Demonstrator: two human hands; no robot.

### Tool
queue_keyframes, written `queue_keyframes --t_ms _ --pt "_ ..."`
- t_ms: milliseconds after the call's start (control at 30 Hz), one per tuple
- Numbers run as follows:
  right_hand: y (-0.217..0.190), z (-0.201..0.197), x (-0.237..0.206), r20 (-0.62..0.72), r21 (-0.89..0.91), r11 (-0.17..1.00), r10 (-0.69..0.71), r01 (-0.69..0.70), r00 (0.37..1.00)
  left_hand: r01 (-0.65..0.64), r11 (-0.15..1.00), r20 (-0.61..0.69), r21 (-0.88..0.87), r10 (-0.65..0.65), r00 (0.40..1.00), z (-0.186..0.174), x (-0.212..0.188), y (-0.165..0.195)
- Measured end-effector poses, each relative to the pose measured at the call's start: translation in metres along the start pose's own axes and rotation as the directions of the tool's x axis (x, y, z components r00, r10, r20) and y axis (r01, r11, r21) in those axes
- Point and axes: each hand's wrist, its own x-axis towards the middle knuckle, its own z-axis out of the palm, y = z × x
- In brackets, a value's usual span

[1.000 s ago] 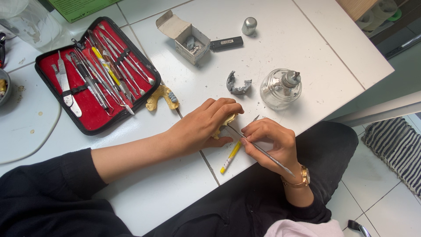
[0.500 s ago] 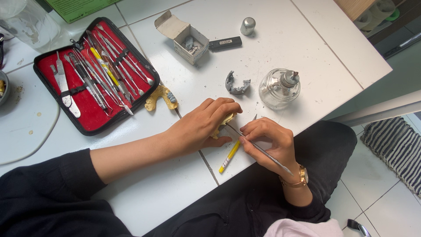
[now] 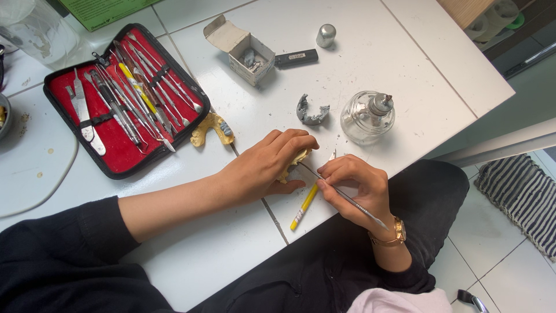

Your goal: The person holds a yellow dental stone model of an upper jaw on the table and works on it with a yellow pencil-style tool and a metal probe, scraping and refining the model surface, turning the model over to reach different sides, and setting tools down on the table between passes.

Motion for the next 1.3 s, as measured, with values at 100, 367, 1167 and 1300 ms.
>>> queue_keyframes --t_ms 100,367,1167,1300 --pt "-0.001 -0.001 0.000 0.011 -0.048 0.998 -0.046 0.046 0.999 -0.007 1.000 0.004 -0.025 0.007 1.000 0.000 -0.001 0.000" --pt "0.003 -0.005 -0.004 -0.067 0.235 0.972 0.019 -0.002 0.998 -0.038 0.990 -0.052 -0.133 0.031 0.998 -0.001 -0.003 -0.006" --pt "-0.060 -0.001 0.043 0.041 -0.607 0.795 0.034 -0.002 0.999 -0.009 0.954 -0.259 -0.298 -0.072 0.963 -0.008 -0.021 0.001" --pt "-0.054 -0.020 0.023 0.247 -0.623 0.772 0.047 0.122 0.968 0.022 0.954 -0.216 -0.300 -0.091 0.972 -0.005 -0.021 -0.003"
